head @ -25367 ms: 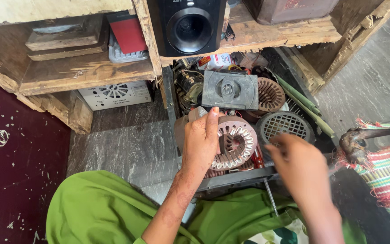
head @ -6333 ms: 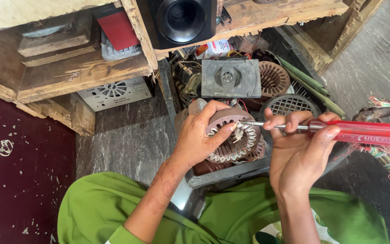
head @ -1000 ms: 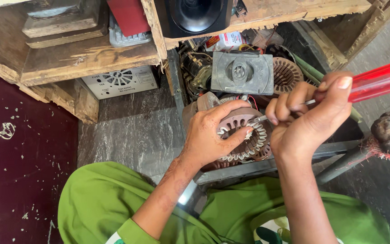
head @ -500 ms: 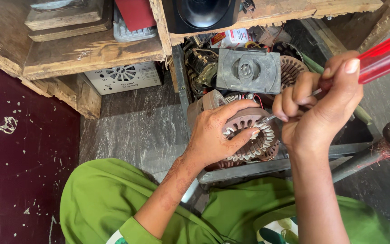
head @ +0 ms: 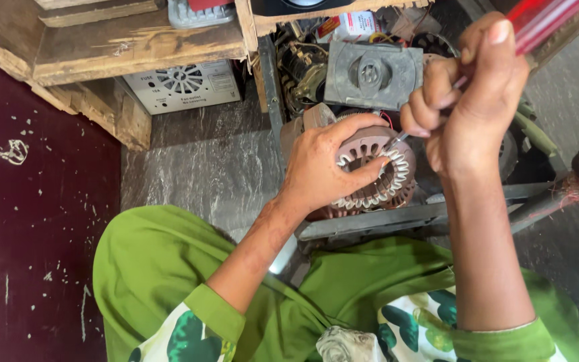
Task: The person uses a red-handled screwdriver to pry and adjust the copper windings inside a circular motor stator. They rotate the stator to access different slots and continue the adjustment throughout the clip.
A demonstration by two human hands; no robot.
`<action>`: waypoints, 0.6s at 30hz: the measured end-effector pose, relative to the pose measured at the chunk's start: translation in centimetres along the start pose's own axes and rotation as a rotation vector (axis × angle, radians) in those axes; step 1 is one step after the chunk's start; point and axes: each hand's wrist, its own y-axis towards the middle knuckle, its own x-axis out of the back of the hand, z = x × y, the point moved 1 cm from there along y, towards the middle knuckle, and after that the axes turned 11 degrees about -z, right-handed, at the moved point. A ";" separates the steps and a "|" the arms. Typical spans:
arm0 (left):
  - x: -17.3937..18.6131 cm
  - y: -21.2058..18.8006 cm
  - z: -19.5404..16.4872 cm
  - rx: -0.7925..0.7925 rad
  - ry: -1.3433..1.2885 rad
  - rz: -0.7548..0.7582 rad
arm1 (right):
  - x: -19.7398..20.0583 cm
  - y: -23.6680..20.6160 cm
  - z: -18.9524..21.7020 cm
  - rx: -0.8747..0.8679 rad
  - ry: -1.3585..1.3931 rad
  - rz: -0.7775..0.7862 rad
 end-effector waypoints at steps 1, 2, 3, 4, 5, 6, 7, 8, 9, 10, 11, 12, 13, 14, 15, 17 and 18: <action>0.0 0.1 0.0 -0.001 0.006 -0.003 | -0.1 0.2 0.0 0.002 -0.025 0.017; -0.1 0.1 0.0 -0.006 0.011 -0.006 | -0.1 0.4 0.0 0.004 -0.026 0.035; -0.1 0.3 -0.1 -0.027 0.028 -0.015 | -0.1 0.6 0.1 0.007 -0.027 0.054; -0.1 0.3 -0.1 -0.048 0.046 -0.023 | -0.3 0.6 0.0 0.005 -0.004 0.073; -0.1 0.3 -0.2 -0.066 0.064 -0.030 | -0.3 0.8 0.0 0.000 0.008 0.083; -0.2 0.3 -0.2 -0.048 0.055 -0.032 | -0.3 0.9 0.0 -0.006 0.019 0.093; -0.2 0.3 -0.2 -0.027 0.048 -0.034 | -0.4 1.0 0.0 -0.016 0.020 0.097; -0.2 0.3 -0.2 -0.005 0.043 -0.036 | -0.5 1.0 0.0 -0.028 0.021 0.100; -0.2 0.2 -0.1 -0.008 0.027 -0.036 | -0.5 1.1 -0.1 -0.038 0.015 0.121; -0.2 0.2 -0.1 -0.010 0.010 -0.035 | -0.6 1.3 -0.1 -0.048 0.008 0.142; -0.3 0.2 -0.1 -0.014 -0.009 -0.035 | -0.7 1.3 -0.1 -0.056 -0.001 0.163; -0.3 0.2 0.0 -0.007 -0.012 -0.029 | -0.7 1.4 0.0 -0.075 0.004 0.175; -0.3 0.2 0.0 -0.001 -0.014 -0.024 | -0.8 1.4 0.0 -0.093 0.009 0.187; -0.3 0.2 0.0 0.004 -0.016 -0.020 | -0.9 1.4 0.0 -0.110 0.014 0.201; -0.2 0.2 0.0 0.024 -0.016 -0.008 | -1.0 1.4 0.1 -0.090 0.010 0.201; -0.2 0.2 0.0 0.069 -0.018 0.017 | -1.1 1.3 0.2 -0.055 -0.001 0.200; -0.1 0.3 -0.1 0.042 -0.026 0.011 | -1.1 1.2 0.2 -0.028 0.010 0.185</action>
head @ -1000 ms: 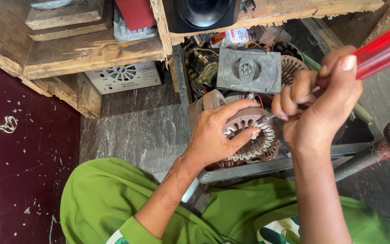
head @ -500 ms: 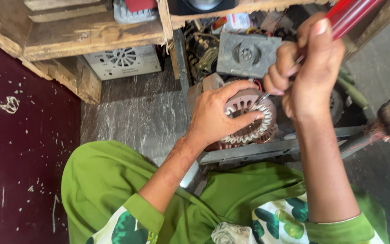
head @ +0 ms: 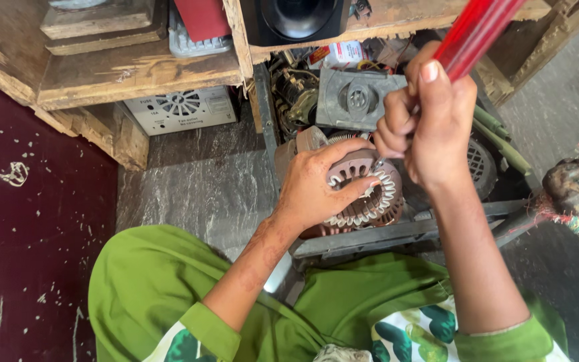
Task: The person uses a red-handled screwdriver to pry and adjust the copper windings inside a circular motor stator. They rotate the stator to access different slots and continue the adjustment throughout the clip.
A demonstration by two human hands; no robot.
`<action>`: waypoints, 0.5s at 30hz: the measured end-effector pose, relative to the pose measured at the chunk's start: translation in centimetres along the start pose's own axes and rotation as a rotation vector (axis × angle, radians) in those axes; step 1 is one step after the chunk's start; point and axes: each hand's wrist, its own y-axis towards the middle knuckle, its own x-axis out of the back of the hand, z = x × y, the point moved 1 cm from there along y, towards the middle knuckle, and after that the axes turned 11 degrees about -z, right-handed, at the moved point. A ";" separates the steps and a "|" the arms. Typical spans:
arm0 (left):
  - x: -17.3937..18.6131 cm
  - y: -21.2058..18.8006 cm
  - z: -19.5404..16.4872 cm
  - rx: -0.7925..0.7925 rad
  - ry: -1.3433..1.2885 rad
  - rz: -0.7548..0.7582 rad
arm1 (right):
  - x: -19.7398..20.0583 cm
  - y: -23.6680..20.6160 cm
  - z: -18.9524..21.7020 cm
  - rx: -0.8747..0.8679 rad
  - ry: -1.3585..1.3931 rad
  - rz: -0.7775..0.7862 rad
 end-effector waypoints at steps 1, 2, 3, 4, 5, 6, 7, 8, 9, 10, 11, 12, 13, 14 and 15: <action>0.1 0.0 -0.1 -0.027 -0.008 -0.007 | -0.1 -0.4 0.0 0.028 0.008 -0.014; 0.2 0.1 -0.1 -0.056 -0.015 -0.012 | -0.2 -0.6 -0.1 0.058 0.019 -0.028; 0.2 0.1 0.0 -0.036 -0.018 -0.002 | -0.2 -0.9 -0.1 0.095 0.010 -0.046; 0.2 0.0 0.0 -0.009 -0.024 0.008 | -0.2 -1.3 -0.1 0.125 -0.002 -0.064; 0.2 0.0 0.0 0.013 -0.029 0.016 | -0.2 -1.5 -0.1 0.140 -0.002 -0.081; 0.2 0.0 0.0 0.002 -0.041 0.011 | -0.1 -1.7 -0.1 0.156 -0.002 -0.099; 0.2 0.0 0.0 -0.007 -0.051 0.006 | -0.1 -1.8 -0.1 0.151 0.011 -0.117; 0.2 -0.1 0.0 -0.015 -0.061 0.001 | -0.1 -1.9 -0.1 0.141 0.022 -0.128; 0.2 -0.1 0.1 -0.018 -0.057 0.000 | -0.1 -1.9 -0.2 0.131 0.033 -0.139; 0.2 -0.1 0.1 -0.023 -0.055 0.000 | -0.1 -1.9 -0.1 0.118 0.042 -0.144; 0.2 -0.1 0.1 -0.026 -0.053 -0.001 | 0.0 -1.9 -0.1 0.110 0.043 -0.144; 0.2 -0.1 0.2 -0.022 -0.052 0.002 | 0.0 -1.8 0.0 0.103 0.045 -0.145; 0.2 -0.2 0.2 -0.018 -0.051 0.006 | 0.0 -1.8 0.0 0.102 0.040 -0.142; 0.2 -0.2 0.2 -0.013 -0.051 0.010 | 0.1 -1.8 0.0 0.094 0.043 -0.150; 0.2 -0.2 0.2 -0.015 -0.054 0.010 | 0.1 -1.8 0.0 0.086 0.046 -0.158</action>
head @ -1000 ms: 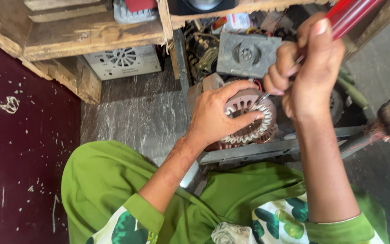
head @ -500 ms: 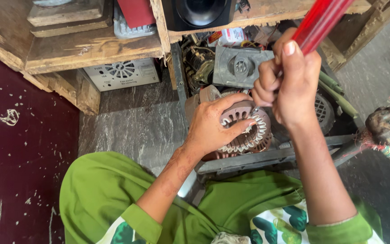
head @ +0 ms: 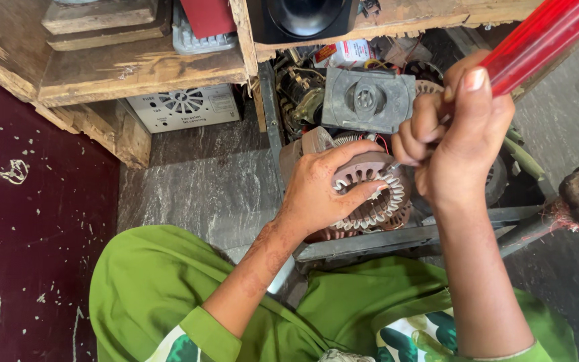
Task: The person uses a red-handled screwdriver to pry and adjust the copper windings inside a circular motor stator. They rotate the stator to access different slots and continue the adjustment throughout the clip.
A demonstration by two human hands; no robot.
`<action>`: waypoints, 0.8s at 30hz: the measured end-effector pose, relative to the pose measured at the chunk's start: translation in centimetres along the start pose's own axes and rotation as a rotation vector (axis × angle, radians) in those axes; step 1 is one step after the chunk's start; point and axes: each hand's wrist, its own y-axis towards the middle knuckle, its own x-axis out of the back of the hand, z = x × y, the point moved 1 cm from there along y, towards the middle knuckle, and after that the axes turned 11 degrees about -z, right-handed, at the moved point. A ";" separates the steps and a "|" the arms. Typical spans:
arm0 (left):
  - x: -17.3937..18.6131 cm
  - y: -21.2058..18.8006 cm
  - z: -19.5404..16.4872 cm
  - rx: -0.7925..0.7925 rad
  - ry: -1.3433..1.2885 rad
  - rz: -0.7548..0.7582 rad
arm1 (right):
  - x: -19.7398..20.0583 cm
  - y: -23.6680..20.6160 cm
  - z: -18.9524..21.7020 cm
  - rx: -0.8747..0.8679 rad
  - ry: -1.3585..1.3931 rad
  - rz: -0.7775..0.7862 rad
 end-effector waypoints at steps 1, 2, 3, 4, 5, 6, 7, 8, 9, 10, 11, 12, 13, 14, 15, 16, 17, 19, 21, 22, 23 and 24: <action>0.0 0.0 0.0 -0.003 -0.004 0.001 | 0.1 0.1 0.0 -0.014 0.009 -0.019; 0.0 0.1 -0.1 -0.007 -0.008 0.002 | 0.1 0.0 -0.1 -0.015 0.012 -0.030; 0.0 0.1 -0.1 -0.014 -0.005 -0.001 | 0.2 0.0 -0.1 -0.015 0.014 -0.042; -0.1 0.1 -0.2 -0.023 -0.001 -0.005 | 0.2 -0.2 -0.3 -0.002 0.013 -0.047; -0.1 0.2 -0.3 -0.034 0.005 -0.009 | 0.2 -0.3 -0.4 0.005 0.019 -0.059; -0.1 0.2 -0.3 -0.025 0.012 -0.008 | 0.2 -0.4 -0.5 0.013 0.025 -0.072; -0.1 0.2 -0.4 -0.012 0.018 -0.008 | 0.3 -0.6 -0.5 0.011 0.037 -0.095; -0.1 0.2 -0.4 -0.001 0.025 -0.007 | 0.2 -0.7 -0.5 0.018 0.038 -0.109; -0.1 0.2 -0.4 -0.005 0.019 -0.003 | 0.2 -0.8 -0.5 0.025 0.040 -0.124; -0.1 0.2 -0.4 -0.005 0.014 0.002 | 0.2 -1.0 -0.5 0.036 0.032 -0.132; 0.0 0.1 -0.4 -0.001 0.008 0.007 | 0.1 -1.2 -0.5 0.039 0.024 -0.138; 0.0 0.0 -0.4 -0.002 0.009 0.006 | 0.1 -1.3 -0.5 0.042 0.017 -0.144; 0.0 0.0 -0.4 -0.006 0.008 0.004 | 0.0 -1.3 -0.5 0.046 0.011 -0.145; 0.0 0.1 -0.4 -0.015 0.007 0.002 | 0.1 -1.2 -0.5 0.047 0.011 -0.145; 0.0 0.2 -0.3 -0.019 0.009 0.004 | 0.1 -1.1 -0.4 0.049 0.012 -0.145; 0.0 0.2 -0.3 -0.022 0.013 0.006 | 0.2 -1.1 -0.5 0.041 0.019 -0.147; 0.0 0.1 -0.3 -0.021 0.017 0.009 | 0.3 -1.1 -0.5 0.041 0.033 -0.165; 0.0 0.1 -0.3 -0.005 -0.003 0.013 | 0.5 -1.3 -0.8 0.052 0.066 -0.214; 0.0 0.2 -0.2 -0.005 -0.018 0.013 | 0.9 -1.6 -1.1 0.066 0.104 -0.284; 0.0 0.1 -0.3 -0.007 -0.023 0.011 | 1.1 -2.0 -1.3 0.065 0.119 -0.323; 0.1 0.0 -0.3 -0.009 -0.028 0.009 | 1.4 -2.2 -1.5 0.061 0.144 -0.349; 0.1 -0.1 -0.2 0.007 -0.025 0.017 | 1.6 -2.5 -1.7 0.057 0.170 -0.375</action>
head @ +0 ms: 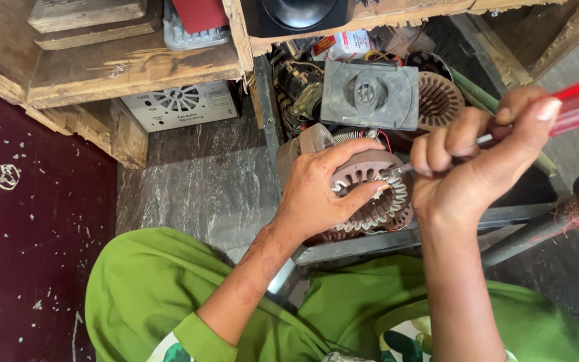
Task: The person uses a red-handled screwdriver to pry and adjust the copper windings inside a circular motor stator. They rotate the stator to access different slots and continue the adjustment throughout the clip.
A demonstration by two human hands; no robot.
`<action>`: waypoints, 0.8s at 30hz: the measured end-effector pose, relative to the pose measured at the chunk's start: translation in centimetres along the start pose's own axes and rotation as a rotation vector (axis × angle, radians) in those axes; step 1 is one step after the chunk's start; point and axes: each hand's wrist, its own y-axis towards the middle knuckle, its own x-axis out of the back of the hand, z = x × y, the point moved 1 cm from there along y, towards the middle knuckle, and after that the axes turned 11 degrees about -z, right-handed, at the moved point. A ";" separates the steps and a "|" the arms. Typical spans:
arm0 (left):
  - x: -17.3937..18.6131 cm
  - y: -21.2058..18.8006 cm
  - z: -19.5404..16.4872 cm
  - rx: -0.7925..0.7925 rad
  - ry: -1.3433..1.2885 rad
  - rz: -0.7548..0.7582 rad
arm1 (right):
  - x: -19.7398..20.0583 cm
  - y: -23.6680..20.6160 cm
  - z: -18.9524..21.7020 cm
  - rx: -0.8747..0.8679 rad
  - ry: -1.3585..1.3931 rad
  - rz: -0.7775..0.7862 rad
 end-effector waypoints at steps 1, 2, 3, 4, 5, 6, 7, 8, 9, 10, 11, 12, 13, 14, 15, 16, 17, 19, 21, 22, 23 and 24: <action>0.0 0.0 0.0 0.013 0.000 0.007 | 0.3 0.1 -0.2 -0.008 0.034 -0.011; 0.0 0.0 0.1 0.025 0.000 0.013 | 0.6 0.2 -0.3 -0.008 0.058 -0.030; 0.0 0.1 0.1 -0.001 0.006 0.008 | 0.9 0.4 -0.4 -0.008 0.082 -0.049; 0.0 0.1 0.1 -0.027 0.014 0.003 | 1.2 0.5 -0.4 -0.003 0.099 -0.076; 0.1 0.1 0.1 -0.050 0.024 -0.001 | 1.4 0.6 -0.5 -0.003 0.111 -0.090; 0.1 0.0 0.1 -0.042 0.019 -0.002 | 1.6 0.7 -0.6 -0.004 0.123 -0.104; 0.0 0.0 0.1 -0.035 0.014 -0.003 | 1.8 0.8 -0.7 -0.009 0.130 -0.102; 0.1 -0.1 0.1 -0.029 0.010 -0.005 | 1.9 0.7 -0.8 -0.018 0.151 -0.109; 0.1 -0.1 0.1 -0.021 0.003 -0.003 | 2.0 0.6 -0.8 -0.028 0.172 -0.116; 0.0 -0.1 0.1 -0.013 -0.005 -0.002 | 2.0 0.6 -0.9 -0.041 0.204 -0.130; 0.0 -0.1 0.2 -0.009 -0.015 -0.001 | 1.9 0.5 -0.9 -0.051 0.221 -0.131; -0.1 -0.1 0.2 -0.008 -0.007 -0.001 | 1.8 0.3 -0.9 -0.060 0.238 -0.132; -0.1 0.0 0.2 -0.007 0.003 -0.001 | 1.6 0.2 -0.9 -0.069 0.240 -0.122; 0.0 0.0 0.2 -0.004 0.014 -0.001 | 1.4 0.0 -1.0 -0.055 0.214 -0.110; 0.0 0.0 0.2 -0.006 0.016 -0.005 | 1.1 -0.3 -1.0 -0.040 0.188 -0.099; 0.0 0.0 0.2 -0.008 0.018 -0.008 | 0.9 -0.5 -0.9 0.000 0.134 -0.087; 0.0 0.0 0.1 -0.009 0.018 -0.011 | 0.9 -0.7 -0.8 0.033 0.094 -0.059; 0.0 -0.1 0.1 -0.028 0.002 -0.016 | 0.9 -1.0 -0.7 0.097 0.033 0.011; 0.0 0.0 0.2 -0.066 0.005 -0.027 | 1.5 -1.3 -0.8 0.119 0.022 0.039; 0.0 0.0 0.3 -0.092 0.019 -0.035 | 1.9 -1.5 -1.0 0.112 0.033 0.023; 0.0 0.0 0.4 -0.115 0.034 -0.041 | 2.4 -1.7 -1.2 0.117 0.035 0.013; 0.0 -0.2 0.5 -0.103 0.026 -0.033 | 2.9 -1.9 -1.5 0.121 0.038 0.003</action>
